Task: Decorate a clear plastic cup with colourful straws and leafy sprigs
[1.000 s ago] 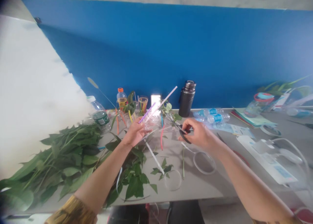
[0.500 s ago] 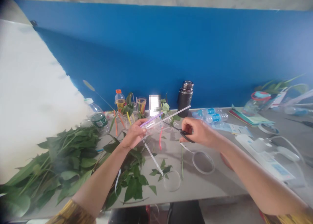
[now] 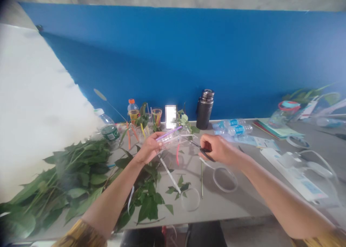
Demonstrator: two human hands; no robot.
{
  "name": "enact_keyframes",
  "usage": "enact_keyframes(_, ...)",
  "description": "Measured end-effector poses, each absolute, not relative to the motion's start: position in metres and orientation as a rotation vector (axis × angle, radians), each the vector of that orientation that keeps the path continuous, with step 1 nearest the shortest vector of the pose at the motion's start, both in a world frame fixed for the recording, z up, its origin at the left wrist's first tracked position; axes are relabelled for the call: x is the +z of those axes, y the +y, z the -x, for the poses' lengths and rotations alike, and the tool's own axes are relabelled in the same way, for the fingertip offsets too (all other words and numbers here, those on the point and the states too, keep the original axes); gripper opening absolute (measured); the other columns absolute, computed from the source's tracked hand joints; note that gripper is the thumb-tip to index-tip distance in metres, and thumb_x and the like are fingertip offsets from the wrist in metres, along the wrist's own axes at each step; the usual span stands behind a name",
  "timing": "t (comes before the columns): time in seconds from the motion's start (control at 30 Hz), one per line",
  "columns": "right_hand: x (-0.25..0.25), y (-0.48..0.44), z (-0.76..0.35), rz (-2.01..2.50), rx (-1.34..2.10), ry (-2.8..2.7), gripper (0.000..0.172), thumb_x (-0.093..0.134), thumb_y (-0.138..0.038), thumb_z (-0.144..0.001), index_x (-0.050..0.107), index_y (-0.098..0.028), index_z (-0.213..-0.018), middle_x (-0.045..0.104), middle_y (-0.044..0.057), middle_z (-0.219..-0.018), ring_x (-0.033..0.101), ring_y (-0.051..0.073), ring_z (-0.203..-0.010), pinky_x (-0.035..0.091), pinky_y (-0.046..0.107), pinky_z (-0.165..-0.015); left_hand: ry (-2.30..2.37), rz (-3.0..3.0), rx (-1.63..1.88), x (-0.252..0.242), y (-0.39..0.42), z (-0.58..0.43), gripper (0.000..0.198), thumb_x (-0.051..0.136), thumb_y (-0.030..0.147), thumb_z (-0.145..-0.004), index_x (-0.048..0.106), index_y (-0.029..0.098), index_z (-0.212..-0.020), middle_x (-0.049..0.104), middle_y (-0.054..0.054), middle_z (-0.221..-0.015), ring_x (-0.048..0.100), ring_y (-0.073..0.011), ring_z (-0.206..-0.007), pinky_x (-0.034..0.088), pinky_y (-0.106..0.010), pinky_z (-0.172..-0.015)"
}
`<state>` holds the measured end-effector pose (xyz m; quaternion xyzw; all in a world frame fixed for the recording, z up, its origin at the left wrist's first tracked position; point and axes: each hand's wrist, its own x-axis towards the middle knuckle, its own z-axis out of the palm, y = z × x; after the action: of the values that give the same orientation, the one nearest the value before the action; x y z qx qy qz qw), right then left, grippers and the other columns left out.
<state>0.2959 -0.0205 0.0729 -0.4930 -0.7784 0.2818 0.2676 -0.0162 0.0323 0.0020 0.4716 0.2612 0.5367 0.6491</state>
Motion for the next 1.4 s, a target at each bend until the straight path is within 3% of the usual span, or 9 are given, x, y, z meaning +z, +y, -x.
enact_keyframes(0.63,0.067,-0.015,-0.303,1.275,0.923,-2.113,0.041,0.082,-0.041,-0.073,0.046,-0.023,-0.08,0.048,-0.008,-0.065,0.04,0.011,-0.061,0.032,0.025,-0.056,0.603,-1.055,1.148,0.008,0.028,0.016,0.059,0.098,0.032,-0.057,0.07,0.017,-0.106,0.075,-0.005,-0.096,0.073,-0.0176,-0.083,0.057,-0.025,-0.07)
enact_keyframes(1.1,0.067,-0.014,-0.305,1.234,0.971,-2.153,0.036,0.079,-0.034,-0.07,0.045,-0.023,-0.074,0.045,-0.009,-0.061,0.036,0.01,-0.057,0.027,0.024,-0.053,0.575,-1.095,1.043,0.011,0.025,0.018,0.052,0.096,0.03,-0.061,0.07,0.017,-0.105,0.073,-0.005,-0.095,0.072,-0.0169,-0.076,0.06,-0.027,-0.067)
enact_keyframes(1.4,0.051,-0.016,-0.307,1.232,0.973,-2.091,0.038,0.081,-0.037,-0.07,0.046,-0.022,-0.075,0.044,-0.007,-0.062,0.036,0.01,-0.059,0.029,0.024,-0.054,0.613,-1.064,1.04,0.005,0.03,0.02,0.055,0.096,0.031,-0.06,0.069,0.016,-0.106,0.075,-0.007,-0.098,0.075,-0.021,-0.081,0.059,-0.028,-0.066)
